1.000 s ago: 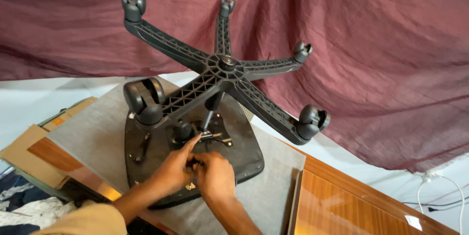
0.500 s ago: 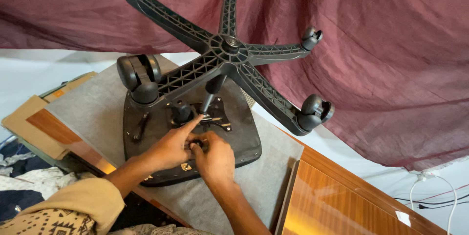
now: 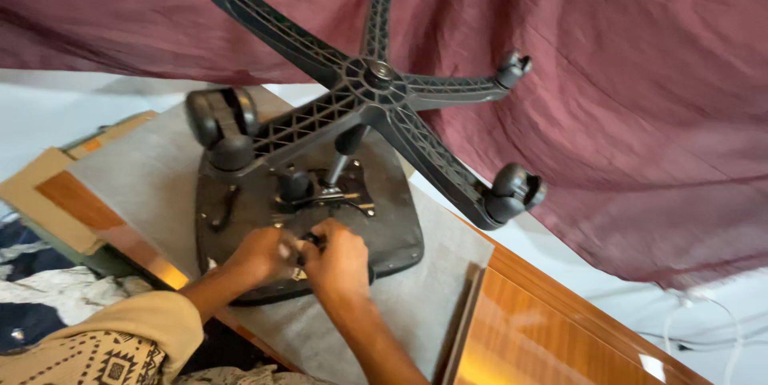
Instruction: The person works on an office chair base turned upside down on a table, using a hex key to turn bolts on the metal mounting plate beneath the seat mechanism. They hold the plate with one hand while turning the tool with the other, repositioning repeatedly on the fasteners.
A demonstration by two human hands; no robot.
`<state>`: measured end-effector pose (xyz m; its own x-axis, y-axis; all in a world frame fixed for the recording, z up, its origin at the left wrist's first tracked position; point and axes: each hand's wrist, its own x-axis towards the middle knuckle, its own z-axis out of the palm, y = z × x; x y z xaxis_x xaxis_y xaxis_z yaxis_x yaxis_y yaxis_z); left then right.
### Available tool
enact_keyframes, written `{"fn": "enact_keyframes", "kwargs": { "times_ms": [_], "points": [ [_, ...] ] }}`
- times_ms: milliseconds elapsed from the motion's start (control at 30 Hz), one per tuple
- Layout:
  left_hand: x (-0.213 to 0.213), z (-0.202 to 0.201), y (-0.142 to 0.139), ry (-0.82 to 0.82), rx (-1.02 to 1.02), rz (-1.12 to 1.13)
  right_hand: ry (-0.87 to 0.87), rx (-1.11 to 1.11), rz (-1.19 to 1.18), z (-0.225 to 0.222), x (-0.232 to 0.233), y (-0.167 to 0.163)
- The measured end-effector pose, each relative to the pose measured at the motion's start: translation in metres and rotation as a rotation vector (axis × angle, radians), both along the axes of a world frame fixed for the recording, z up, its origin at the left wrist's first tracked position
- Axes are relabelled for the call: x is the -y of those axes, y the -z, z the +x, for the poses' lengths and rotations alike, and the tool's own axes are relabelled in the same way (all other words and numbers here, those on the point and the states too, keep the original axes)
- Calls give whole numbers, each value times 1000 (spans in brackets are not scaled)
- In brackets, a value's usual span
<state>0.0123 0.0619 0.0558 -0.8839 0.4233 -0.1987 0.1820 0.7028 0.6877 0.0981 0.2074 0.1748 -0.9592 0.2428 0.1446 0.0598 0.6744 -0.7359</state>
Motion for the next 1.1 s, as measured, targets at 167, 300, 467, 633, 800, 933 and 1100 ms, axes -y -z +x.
{"fn": "enact_keyframes", "kwargs": {
  "times_ms": [167, 300, 467, 633, 800, 933, 1100],
  "points": [
    [-7, 40, 49, -66, 90, 26, -7, -4, 15, 13, -5, -6],
    [-19, 48, 64, -144, 20, 16, -54, -76, -35, 21, -8, -13],
    [-24, 40, 68, -175, 29, 5, -131, -50, -59, 22, -5, -18],
    [-29, 35, 64, -129, -3, 18, -141, -45, -78, 21, -2, -20],
    [-29, 25, 63, -88, 66, 16, -160, -12, -63, 16, -2, -23],
    [-30, 22, 63, -62, 48, -28, -158, -2, -75, 14, -1, -26],
    [-31, 19, 61, -75, 53, 1, -153, -32, -73, 13, -3, -27]
  ]
}}
